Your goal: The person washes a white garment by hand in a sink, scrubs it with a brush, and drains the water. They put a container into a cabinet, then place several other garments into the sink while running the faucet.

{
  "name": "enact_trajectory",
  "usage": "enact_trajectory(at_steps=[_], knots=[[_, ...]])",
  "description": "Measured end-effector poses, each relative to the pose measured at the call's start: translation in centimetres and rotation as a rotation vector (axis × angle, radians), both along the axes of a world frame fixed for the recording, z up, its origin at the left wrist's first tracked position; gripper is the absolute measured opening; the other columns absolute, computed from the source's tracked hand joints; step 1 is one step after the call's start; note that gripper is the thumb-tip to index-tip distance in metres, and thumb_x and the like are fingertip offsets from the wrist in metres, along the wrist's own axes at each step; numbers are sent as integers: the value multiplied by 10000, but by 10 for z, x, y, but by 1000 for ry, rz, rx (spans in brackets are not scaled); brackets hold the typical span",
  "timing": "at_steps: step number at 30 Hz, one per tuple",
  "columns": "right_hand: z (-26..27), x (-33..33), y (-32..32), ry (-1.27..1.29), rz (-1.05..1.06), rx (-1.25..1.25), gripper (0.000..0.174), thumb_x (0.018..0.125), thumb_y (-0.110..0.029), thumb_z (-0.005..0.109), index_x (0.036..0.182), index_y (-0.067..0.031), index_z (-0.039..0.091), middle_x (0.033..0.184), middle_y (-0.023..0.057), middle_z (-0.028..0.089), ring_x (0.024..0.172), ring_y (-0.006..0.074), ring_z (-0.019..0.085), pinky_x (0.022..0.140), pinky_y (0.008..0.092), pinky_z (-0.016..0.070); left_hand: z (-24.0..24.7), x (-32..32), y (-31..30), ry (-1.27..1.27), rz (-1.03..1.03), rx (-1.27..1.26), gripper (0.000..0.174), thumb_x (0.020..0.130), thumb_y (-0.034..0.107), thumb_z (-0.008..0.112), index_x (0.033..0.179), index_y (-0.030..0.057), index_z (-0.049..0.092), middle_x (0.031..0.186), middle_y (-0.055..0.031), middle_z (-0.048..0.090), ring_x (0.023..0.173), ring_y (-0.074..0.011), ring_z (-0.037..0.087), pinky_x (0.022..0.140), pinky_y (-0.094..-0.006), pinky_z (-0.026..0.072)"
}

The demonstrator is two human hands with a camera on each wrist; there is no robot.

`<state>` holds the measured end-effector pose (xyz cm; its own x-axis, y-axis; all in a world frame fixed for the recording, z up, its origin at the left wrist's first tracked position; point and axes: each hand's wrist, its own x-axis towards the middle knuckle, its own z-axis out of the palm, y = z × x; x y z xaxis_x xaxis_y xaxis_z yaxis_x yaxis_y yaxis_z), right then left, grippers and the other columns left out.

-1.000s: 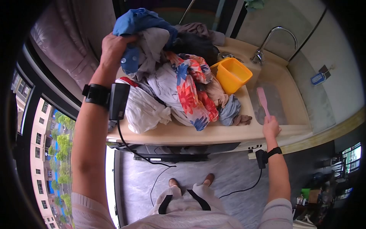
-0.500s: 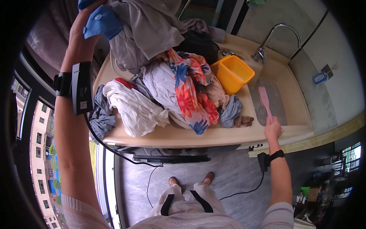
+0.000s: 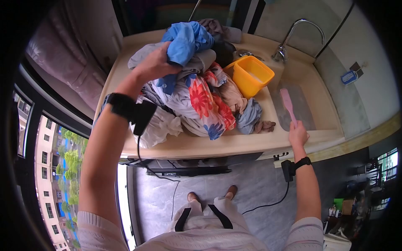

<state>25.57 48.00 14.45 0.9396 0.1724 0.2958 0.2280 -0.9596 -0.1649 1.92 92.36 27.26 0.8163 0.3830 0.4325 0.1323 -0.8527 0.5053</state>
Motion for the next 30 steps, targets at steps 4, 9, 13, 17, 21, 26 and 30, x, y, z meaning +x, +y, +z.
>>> enact_trajectory(at_steps=[4,9,13,17,21,26,30], knots=[[-1,2,-1,6,-11,-11,293,854,-382,474,973,-137,582,817,126,644,827,326,605,809,436,371,28,-73,-36,15,31,170,861,559,298,769,1290,83,370,1228,-226,434,1164,-402,398,932,-445,386],[1,-1,1,42,2,-40,336,850,-408,481,1001,-121,569,876,130,640,882,330,597,799,455,392,-22,-134,-92,495,126,426,657,563,269,764,1160,146,520,1275,-169,368,1176,-428,348,849,-582,397],[4,2,2,-2,-3,-42,297,857,-380,474,978,-130,580,836,115,647,846,320,605,812,432,373,-34,-158,-55,98,38,170,359,555,73,707,902,83,617,1103,-118,509,1079,-335,480,861,-400,453],[1,2,0,56,-6,-14,302,859,-377,476,988,-125,579,872,121,645,870,316,600,822,438,369,-33,-215,5,-430,135,-822,388,638,-93,562,1012,8,568,974,-55,594,861,-167,598,764,-269,483],[7,1,4,59,-31,-60,328,845,-409,487,987,-128,577,887,120,639,887,318,596,801,439,394,-26,-243,41,-750,160,-1029,332,819,65,473,1133,-41,468,1039,-143,575,912,-243,605,805,-356,500],[2,4,1,53,-20,-67,323,844,-407,488,992,-133,574,885,114,639,882,316,597,801,441,395,-18,-233,40,-704,96,-887,303,794,-26,518,1096,-6,522,1006,-116,597,859,-179,614,765,-315,512],[0,5,0,54,-35,-70,329,843,-414,487,996,-135,572,885,113,641,881,314,599,804,438,396,-54,-203,2,39,-35,136,369,540,-144,551,820,91,598,1040,-78,582,1127,-268,487,920,-372,397]])
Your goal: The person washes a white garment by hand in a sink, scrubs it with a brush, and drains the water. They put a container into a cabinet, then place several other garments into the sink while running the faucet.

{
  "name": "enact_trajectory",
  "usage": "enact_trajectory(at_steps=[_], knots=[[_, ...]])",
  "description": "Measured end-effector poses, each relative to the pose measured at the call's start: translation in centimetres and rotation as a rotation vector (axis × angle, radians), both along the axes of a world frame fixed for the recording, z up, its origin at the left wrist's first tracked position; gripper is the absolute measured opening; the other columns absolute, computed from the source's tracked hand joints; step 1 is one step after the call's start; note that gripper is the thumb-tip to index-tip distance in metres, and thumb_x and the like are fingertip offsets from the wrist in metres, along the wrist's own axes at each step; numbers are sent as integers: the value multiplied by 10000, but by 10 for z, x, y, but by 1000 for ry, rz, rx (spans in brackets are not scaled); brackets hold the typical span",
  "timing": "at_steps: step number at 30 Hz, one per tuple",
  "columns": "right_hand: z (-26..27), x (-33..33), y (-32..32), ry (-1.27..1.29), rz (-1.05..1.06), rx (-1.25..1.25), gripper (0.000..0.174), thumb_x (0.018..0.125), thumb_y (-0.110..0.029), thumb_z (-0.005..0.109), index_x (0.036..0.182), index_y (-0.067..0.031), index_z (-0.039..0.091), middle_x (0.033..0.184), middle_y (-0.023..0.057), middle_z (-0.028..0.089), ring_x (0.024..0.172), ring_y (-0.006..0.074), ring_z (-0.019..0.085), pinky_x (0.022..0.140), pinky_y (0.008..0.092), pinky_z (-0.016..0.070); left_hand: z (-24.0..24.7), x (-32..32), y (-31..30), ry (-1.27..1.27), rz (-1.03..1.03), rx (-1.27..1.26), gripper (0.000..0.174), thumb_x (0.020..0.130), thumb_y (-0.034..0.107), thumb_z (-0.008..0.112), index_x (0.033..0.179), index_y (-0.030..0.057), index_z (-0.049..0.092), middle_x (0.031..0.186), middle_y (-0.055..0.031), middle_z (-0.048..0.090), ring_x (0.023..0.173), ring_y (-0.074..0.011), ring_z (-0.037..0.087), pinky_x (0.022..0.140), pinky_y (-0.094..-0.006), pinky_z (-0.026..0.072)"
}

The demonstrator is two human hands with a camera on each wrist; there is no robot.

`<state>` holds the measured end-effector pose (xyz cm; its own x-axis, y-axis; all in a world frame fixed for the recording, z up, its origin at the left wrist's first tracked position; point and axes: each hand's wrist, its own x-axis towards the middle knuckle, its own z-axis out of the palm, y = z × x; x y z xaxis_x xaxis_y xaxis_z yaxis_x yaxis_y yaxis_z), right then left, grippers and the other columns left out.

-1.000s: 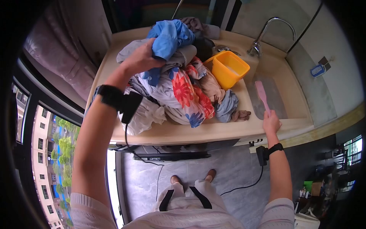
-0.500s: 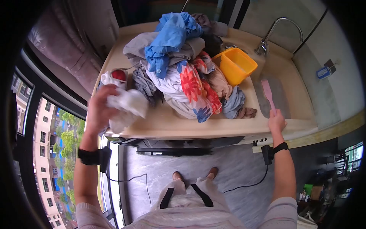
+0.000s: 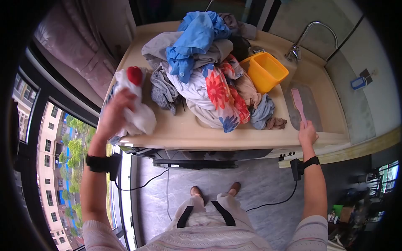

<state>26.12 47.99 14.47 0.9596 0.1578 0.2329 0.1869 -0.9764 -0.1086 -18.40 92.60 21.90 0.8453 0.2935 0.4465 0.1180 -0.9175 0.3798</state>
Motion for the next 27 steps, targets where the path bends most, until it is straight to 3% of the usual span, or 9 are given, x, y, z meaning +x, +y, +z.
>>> enact_trajectory(at_steps=[4,6,9,13,15,16,19,24,27], knots=[[-1,0,-2,-16,16,34,322,848,-405,477,983,-130,573,865,121,642,868,323,601,816,439,385,31,23,-25,426,-16,132,295,525,19,664,805,63,584,1028,-102,579,1095,-305,492,921,-398,381],[0,-2,-1,-31,29,57,308,854,-390,469,970,-125,574,842,128,642,855,332,601,822,444,373,59,38,-37,550,55,-46,311,580,103,671,883,63,609,1034,-119,575,1036,-301,526,872,-405,403],[3,-10,2,-6,14,58,301,852,-382,470,961,-121,574,839,130,641,850,333,601,825,444,369,44,88,-62,414,315,-79,374,620,147,659,987,86,615,1015,-142,583,933,-318,565,823,-392,435],[1,1,0,-59,42,54,301,852,-379,473,958,-116,575,837,129,642,848,334,602,808,449,378,5,102,-29,227,280,-14,308,652,167,641,957,129,645,839,-145,616,819,-312,605,738,-389,486],[-4,-3,-2,-61,44,61,303,852,-380,474,959,-116,576,838,130,642,851,335,601,798,451,383,18,80,-14,77,354,-482,269,659,101,618,920,39,636,740,-105,622,658,-223,610,642,-318,491],[-2,-3,-1,-49,42,55,307,852,-383,476,971,-118,578,838,127,643,848,333,602,796,448,385,30,70,-3,-36,184,-986,276,710,78,599,977,10,614,780,-55,616,667,-149,588,610,-260,485],[1,-5,0,-29,28,40,311,853,-385,481,988,-124,581,836,123,644,841,327,605,798,437,386,38,41,3,-252,112,-1437,274,788,28,513,1058,0,549,910,-60,607,773,-152,587,646,-276,504],[4,-6,3,-36,28,14,302,853,-381,487,995,-133,584,827,120,647,834,317,610,812,425,380,17,16,25,-489,-195,-1753,278,799,93,489,1054,-3,542,970,-105,604,905,-204,563,847,-354,431],[4,-6,3,-13,25,32,294,854,-381,487,995,-142,584,832,118,647,844,314,609,818,428,375,17,17,25,-485,-158,-1761,292,802,117,494,1063,-7,540,1000,-114,598,948,-223,542,884,-378,402]])
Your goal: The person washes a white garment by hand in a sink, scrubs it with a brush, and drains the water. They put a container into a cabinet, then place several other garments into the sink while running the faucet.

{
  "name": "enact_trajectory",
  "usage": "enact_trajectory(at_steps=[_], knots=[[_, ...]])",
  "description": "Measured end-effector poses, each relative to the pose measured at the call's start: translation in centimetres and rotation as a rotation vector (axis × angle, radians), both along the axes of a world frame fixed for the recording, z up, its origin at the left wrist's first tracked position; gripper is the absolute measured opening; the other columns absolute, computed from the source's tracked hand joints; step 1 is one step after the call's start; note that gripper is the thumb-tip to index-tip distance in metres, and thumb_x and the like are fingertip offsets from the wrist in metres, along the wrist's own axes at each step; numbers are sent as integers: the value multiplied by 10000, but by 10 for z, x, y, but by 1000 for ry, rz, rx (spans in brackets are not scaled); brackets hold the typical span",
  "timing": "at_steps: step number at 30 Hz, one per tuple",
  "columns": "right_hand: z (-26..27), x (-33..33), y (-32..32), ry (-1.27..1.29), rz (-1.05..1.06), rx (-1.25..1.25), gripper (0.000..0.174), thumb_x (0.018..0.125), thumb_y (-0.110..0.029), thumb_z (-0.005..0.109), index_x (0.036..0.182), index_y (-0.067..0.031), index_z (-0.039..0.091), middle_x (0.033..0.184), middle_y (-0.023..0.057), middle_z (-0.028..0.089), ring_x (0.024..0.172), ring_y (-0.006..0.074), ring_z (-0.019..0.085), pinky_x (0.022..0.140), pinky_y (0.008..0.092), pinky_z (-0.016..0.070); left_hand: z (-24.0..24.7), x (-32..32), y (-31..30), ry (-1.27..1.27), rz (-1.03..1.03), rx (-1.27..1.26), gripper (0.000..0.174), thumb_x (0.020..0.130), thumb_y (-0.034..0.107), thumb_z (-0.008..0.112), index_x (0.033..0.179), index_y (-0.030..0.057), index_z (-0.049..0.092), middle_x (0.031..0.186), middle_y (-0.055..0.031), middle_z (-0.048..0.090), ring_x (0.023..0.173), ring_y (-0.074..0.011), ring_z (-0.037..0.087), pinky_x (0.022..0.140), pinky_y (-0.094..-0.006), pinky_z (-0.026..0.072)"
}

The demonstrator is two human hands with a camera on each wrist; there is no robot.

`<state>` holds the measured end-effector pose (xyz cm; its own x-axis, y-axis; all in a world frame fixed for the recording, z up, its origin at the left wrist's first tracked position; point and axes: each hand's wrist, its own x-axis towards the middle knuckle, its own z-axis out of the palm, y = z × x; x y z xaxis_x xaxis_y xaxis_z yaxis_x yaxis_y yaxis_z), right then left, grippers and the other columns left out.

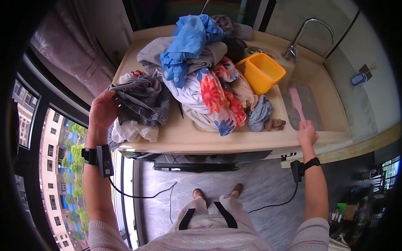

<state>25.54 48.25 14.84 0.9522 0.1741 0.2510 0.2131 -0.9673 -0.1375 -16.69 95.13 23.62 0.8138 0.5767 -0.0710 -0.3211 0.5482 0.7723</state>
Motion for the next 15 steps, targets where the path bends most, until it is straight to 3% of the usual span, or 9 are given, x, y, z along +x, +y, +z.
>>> enact_trajectory(at_steps=[7,9,10,12,13,15], knots=[[-6,7,-5,16,-12,2,289,852,-393,486,985,-151,574,844,114,645,852,317,606,819,429,373,11,-5,-8,-235,-10,-4,347,801,79,498,1135,-13,505,1089,-122,582,1000,-237,547,928,-375,396],[-7,7,-5,13,-4,11,289,852,-395,485,982,-152,573,844,113,646,854,318,606,817,430,375,14,-7,-11,-53,87,218,515,743,-40,530,1246,15,435,1165,-124,542,1035,-226,542,931,-356,406],[-6,7,-4,10,-10,5,291,852,-397,485,983,-153,574,844,112,646,856,317,606,816,431,376,15,-7,-14,-53,89,221,515,743,-40,530,1246,15,435,1165,-124,542,1035,-226,542,931,-356,406],[-4,6,-3,5,-14,-1,292,852,-399,485,983,-154,574,844,110,646,858,317,606,816,432,376,15,-6,-27,120,-37,403,719,667,-143,546,1330,65,361,1225,-111,494,993,-199,546,887,-315,435],[-3,5,-3,8,-15,-3,293,853,-399,483,986,-154,575,846,110,646,860,317,607,815,433,377,13,-4,-30,160,-53,457,800,623,-180,520,1353,89,336,1209,-117,479,899,-157,546,795,-254,456],[-2,3,-2,12,-14,-5,295,853,-399,481,988,-155,575,848,110,646,862,316,607,814,435,378,16,-4,-32,249,-58,532,803,617,-181,499,1355,88,334,1174,-121,489,851,-139,537,741,-236,455]])
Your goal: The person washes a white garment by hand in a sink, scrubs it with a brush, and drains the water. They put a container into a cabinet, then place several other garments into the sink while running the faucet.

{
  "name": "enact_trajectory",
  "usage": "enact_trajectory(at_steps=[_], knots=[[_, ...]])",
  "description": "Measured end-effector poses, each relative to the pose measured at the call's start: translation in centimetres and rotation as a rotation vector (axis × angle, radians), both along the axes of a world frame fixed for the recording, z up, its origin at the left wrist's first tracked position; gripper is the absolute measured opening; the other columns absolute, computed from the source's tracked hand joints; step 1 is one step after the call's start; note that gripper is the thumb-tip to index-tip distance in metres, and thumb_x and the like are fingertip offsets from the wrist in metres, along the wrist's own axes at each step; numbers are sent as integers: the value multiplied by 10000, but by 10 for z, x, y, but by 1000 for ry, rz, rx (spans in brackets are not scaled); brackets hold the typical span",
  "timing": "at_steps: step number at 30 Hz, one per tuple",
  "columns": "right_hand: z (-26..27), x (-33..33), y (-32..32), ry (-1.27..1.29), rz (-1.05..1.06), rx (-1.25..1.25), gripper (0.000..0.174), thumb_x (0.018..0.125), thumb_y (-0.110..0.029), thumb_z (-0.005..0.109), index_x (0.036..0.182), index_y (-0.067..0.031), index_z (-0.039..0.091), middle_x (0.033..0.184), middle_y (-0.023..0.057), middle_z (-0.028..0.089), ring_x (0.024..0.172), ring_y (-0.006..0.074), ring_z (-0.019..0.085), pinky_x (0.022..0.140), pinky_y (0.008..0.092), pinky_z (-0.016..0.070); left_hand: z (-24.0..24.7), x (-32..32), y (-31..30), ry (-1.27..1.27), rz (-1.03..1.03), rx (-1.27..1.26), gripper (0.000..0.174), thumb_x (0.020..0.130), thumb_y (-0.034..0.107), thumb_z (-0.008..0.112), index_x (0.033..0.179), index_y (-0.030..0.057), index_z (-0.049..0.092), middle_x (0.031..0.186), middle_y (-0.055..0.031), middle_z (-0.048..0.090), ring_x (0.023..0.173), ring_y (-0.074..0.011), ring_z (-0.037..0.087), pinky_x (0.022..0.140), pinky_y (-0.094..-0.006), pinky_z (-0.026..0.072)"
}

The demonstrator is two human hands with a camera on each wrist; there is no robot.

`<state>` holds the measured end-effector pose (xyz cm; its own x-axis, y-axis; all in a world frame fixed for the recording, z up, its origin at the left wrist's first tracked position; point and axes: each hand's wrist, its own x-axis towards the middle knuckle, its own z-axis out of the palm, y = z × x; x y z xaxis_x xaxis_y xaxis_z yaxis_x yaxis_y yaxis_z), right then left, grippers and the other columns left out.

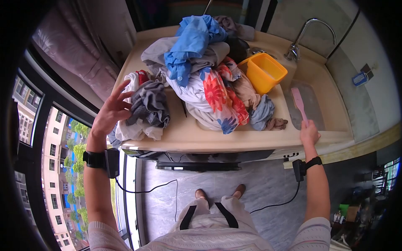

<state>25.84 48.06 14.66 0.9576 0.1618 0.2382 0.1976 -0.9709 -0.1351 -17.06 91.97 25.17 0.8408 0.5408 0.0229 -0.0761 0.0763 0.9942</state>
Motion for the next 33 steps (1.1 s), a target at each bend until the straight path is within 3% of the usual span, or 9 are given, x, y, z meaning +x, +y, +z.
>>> enact_trajectory(at_steps=[2,6,9,12,20,23,27,29,33], knots=[[1,0,1,15,-13,-3,297,853,-400,481,994,-156,576,853,107,647,870,311,606,826,438,370,6,4,-7,120,76,111,801,590,-185,455,1339,87,368,1099,-125,502,737,-99,521,625,-197,431],[-1,2,-1,13,-9,-9,297,855,-398,478,997,-156,574,860,101,648,879,306,605,839,438,360,13,3,21,-48,31,78,722,589,-137,446,1283,59,436,1058,-122,578,688,-91,557,600,-167,433],[-1,0,-1,10,-2,1,297,854,-393,481,997,-149,571,863,101,647,883,303,603,849,440,352,63,21,13,-189,176,3,644,621,-137,433,1246,17,461,1072,-170,574,783,-178,595,692,-245,493],[2,-1,2,13,-2,-5,299,852,-386,481,998,-139,568,867,109,645,876,312,603,839,437,360,89,34,36,-379,33,52,505,732,-102,457,1227,-2,449,1154,-198,549,930,-257,602,811,-310,502],[-1,0,-2,-10,19,25,305,846,-390,487,986,-132,571,852,124,643,865,323,604,808,431,382,117,35,66,-354,-134,206,437,813,-21,523,1242,46,474,1240,-174,501,1005,-245,589,867,-312,481],[-1,1,-1,-3,12,10,310,849,-394,483,994,-135,570,851,123,644,868,324,603,806,428,385,120,21,73,-411,-116,233,400,836,-8,504,1231,45,475,1241,-190,494,1022,-253,579,873,-317,478],[-2,2,-2,-7,12,5,312,853,-399,480,999,-138,567,849,120,645,865,327,603,801,427,387,107,-3,85,-426,74,158,441,762,-90,457,1194,-3,462,1162,-187,551,963,-248,595,864,-325,475],[0,0,-1,-6,8,0,309,856,-401,477,1000,-141,565,849,118,645,867,324,604,800,429,385,89,-16,95,-262,258,137,471,709,-101,454,1171,-17,482,1117,-161,576,956,-237,598,856,-310,475],[0,0,0,-1,7,-3,307,857,-399,476,1001,-143,565,846,117,645,863,320,606,798,429,383,45,-28,83,347,424,607,409,620,-7,487,1009,-7,615,929,-50,633,871,-143,590,798,-248,446]])
